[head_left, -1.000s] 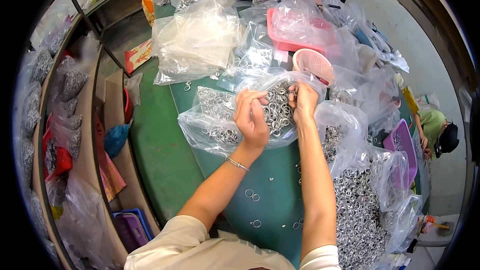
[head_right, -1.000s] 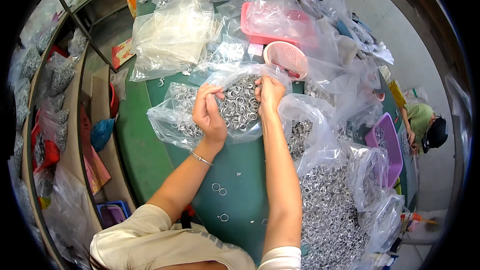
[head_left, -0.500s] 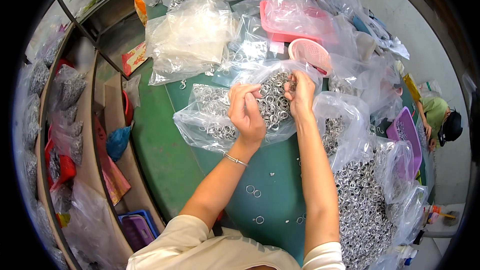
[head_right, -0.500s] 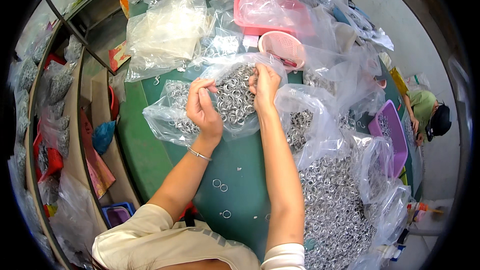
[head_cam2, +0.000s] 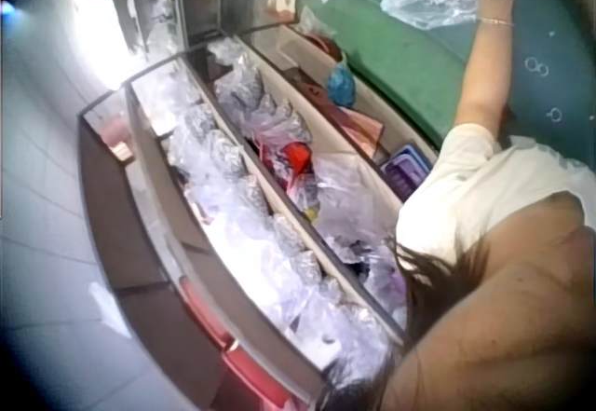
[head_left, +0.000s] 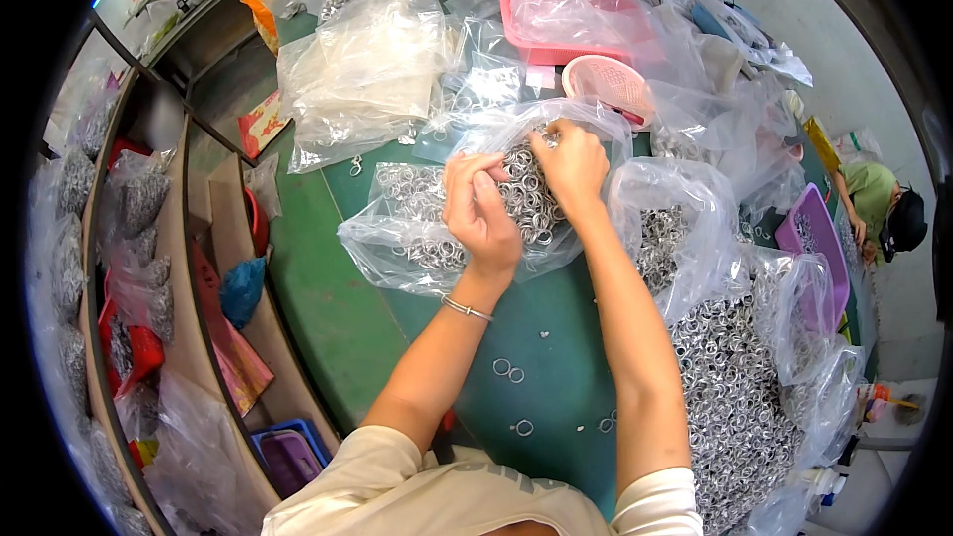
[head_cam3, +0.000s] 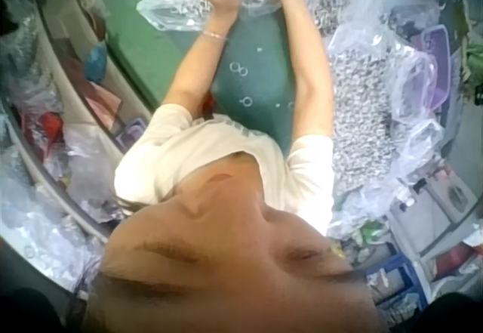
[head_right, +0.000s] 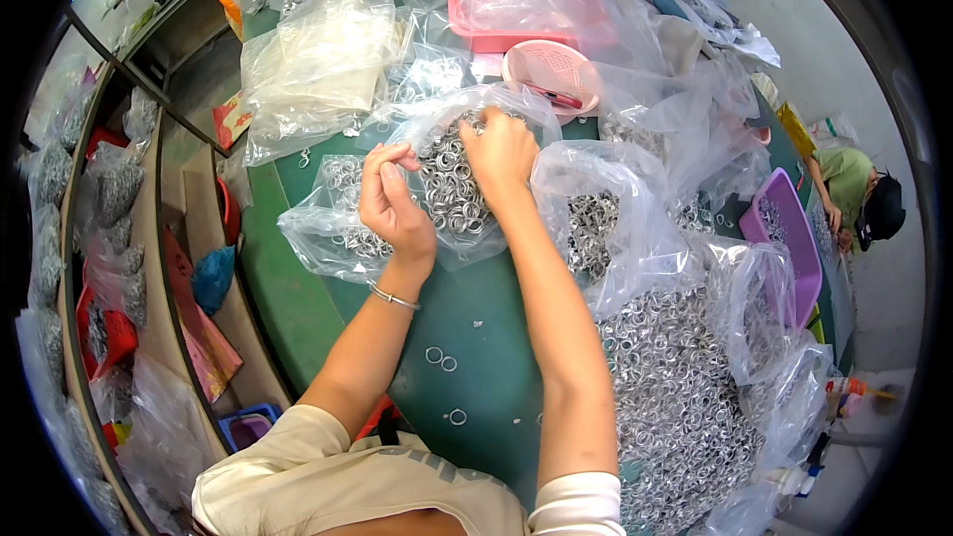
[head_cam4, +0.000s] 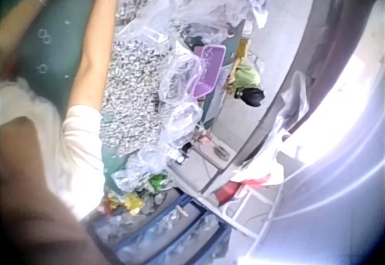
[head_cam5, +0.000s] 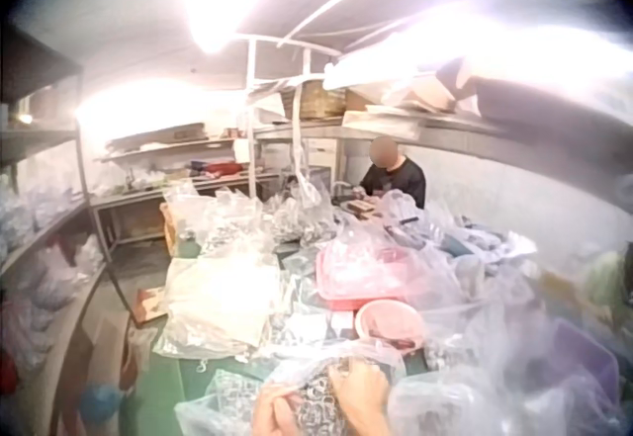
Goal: The person handles a pile of metal rings and clips on a green workbench, picking up individual pieces and placing them into clear plastic bags.
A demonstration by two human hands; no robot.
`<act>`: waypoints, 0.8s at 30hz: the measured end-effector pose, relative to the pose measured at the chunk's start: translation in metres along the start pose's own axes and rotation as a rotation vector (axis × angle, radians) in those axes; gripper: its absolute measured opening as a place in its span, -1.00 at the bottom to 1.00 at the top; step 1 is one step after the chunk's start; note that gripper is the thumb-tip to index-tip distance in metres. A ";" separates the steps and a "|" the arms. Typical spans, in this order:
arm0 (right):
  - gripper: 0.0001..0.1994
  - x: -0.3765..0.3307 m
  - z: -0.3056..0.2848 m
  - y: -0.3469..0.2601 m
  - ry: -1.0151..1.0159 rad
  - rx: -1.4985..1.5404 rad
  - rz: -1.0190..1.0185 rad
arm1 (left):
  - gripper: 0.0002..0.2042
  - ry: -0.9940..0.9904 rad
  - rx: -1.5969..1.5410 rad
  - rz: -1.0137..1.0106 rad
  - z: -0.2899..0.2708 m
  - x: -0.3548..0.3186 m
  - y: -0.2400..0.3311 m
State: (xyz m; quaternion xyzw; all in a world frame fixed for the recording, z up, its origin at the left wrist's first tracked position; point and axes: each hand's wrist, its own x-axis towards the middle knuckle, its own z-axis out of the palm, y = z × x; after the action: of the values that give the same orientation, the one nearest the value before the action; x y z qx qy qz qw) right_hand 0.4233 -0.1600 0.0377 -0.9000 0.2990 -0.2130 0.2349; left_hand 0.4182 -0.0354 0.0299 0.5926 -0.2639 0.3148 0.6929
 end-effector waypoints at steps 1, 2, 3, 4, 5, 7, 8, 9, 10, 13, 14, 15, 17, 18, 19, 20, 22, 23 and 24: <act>-0.68 -0.002 0.000 0.007 0.118 0.144 -0.092 | -0.76 0.005 0.000 0.000 0.000 0.000 -0.001; -0.69 0.002 0.001 0.013 0.017 0.433 0.033 | -0.76 0.005 0.001 0.001 0.000 0.001 -0.001; -0.70 0.005 -0.001 0.015 -0.087 0.719 0.164 | -0.76 0.004 0.002 0.000 0.000 0.001 0.001; -0.70 0.006 -0.002 0.016 -0.193 1.004 0.297 | -0.76 0.002 0.003 -0.002 0.000 0.001 0.002; -0.75 0.005 -0.004 0.017 -0.205 1.307 0.403 | -0.76 0.004 0.000 -0.002 -0.001 0.000 0.001; -0.78 0.003 -0.006 0.011 -0.269 1.540 0.488 | -0.76 0.007 -0.007 0.002 0.000 0.000 0.000; -0.80 0.004 -0.006 0.010 -0.301 1.657 0.531 | -0.76 0.012 -0.008 0.004 -0.001 0.001 0.000; -0.77 0.007 -0.001 0.013 -0.302 1.670 0.522 | -0.76 0.014 -0.014 0.004 0.001 0.001 0.001; -0.76 0.011 0.004 0.016 -0.275 1.452 0.435 | -0.76 0.016 -0.020 0.005 0.002 0.001 0.002; -0.75 0.016 0.016 0.008 0.092 0.599 -0.112 | -0.76 0.018 -0.012 0.006 0.003 0.002 0.003; -0.80 0.009 0.014 -0.001 0.120 0.274 -0.075 | -0.76 0.020 -0.004 0.009 0.001 0.001 0.002; -0.80 0.008 0.016 -0.006 0.085 0.097 -0.125 | -0.76 0.023 -0.002 0.013 0.001 0.001 0.001; -0.80 0.012 0.018 -0.008 0.028 -0.104 -0.183 | -0.76 0.020 0.005 0.018 0.001 0.000 0.000; -0.80 0.016 0.018 -0.008 0.008 -0.127 -0.195 | -0.76 0.017 0.009 0.019 0.002 0.000 0.000; -0.80 0.018 0.018 -0.007 -0.013 -0.151 -0.207 | -0.76 0.014 0.014 0.021 0.002 0.000 -0.001; -0.78 0.018 0.018 -0.005 -0.008 -0.158 -0.223 | -0.76 0.012 0.014 0.022 0.002 0.000 -0.001; -0.73 0.019 0.017 0.002 0.001 -0.176 -0.258 | -0.76 0.012 0.013 0.022 0.001 0.000 0.000; -0.74 0.020 0.017 0.004 -0.003 -0.170 -0.300 | -0.76 0.011 0.016 0.025 0.001 0.000 0.000; -0.74 0.023 0.017 0.007 -0.004 -0.167 -0.340 | -0.76 0.011 0.015 0.027 0.002 0.000 -0.001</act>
State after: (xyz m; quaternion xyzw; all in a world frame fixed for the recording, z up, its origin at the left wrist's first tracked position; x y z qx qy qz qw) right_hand 0.4458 -0.1748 0.0260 -0.9544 0.1586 -0.2224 0.1205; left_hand 0.4187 -0.0378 0.0300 0.5924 -0.2659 0.3294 0.6855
